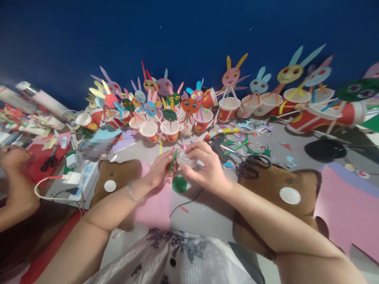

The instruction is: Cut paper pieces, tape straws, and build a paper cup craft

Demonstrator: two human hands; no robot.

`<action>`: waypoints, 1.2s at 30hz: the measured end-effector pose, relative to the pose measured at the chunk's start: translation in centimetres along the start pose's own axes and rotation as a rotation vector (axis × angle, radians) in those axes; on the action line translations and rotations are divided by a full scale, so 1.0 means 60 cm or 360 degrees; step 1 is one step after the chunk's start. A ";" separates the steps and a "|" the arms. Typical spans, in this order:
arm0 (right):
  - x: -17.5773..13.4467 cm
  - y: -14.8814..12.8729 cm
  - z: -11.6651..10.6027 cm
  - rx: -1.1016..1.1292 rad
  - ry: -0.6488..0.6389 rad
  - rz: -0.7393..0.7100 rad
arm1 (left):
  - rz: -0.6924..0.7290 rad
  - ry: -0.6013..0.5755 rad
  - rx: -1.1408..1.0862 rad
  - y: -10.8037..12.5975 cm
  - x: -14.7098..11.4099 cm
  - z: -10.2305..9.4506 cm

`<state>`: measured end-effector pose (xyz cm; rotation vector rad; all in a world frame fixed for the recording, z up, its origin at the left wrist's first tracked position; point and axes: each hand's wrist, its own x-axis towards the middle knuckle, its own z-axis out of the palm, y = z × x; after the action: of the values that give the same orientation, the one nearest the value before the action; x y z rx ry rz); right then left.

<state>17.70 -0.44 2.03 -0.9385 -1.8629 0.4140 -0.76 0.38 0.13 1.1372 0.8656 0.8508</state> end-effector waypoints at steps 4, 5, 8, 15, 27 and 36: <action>0.000 0.003 0.001 -0.0021 -0.0015 0.0026 | -0.0072 -0.0024 -0.0072 -0.007 0.000 -0.005; 0.000 0.003 0.001 -0.0022 -0.0019 0.0025 | -0.0071 -0.0044 -0.0084 -0.008 0.000 -0.005; 0.000 0.004 0.000 -0.0007 -0.0024 0.0023 | -0.0064 -0.0092 -0.0097 -0.010 -0.001 -0.007; -0.001 0.003 0.000 0.0012 -0.0073 0.0082 | -0.0089 0.0030 0.0030 -0.009 -0.001 -0.002; -0.005 0.024 0.012 0.0165 -0.0055 0.0315 | 0.0049 0.0000 0.0064 -0.018 0.001 -0.007; -0.003 0.021 0.014 0.0134 -0.0017 0.0282 | 0.0096 0.0095 -0.0059 -0.025 -0.001 0.001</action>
<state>17.54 0.33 0.74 -1.0491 -1.7637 0.6014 -0.56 0.03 -1.29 1.1148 0.8646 0.9508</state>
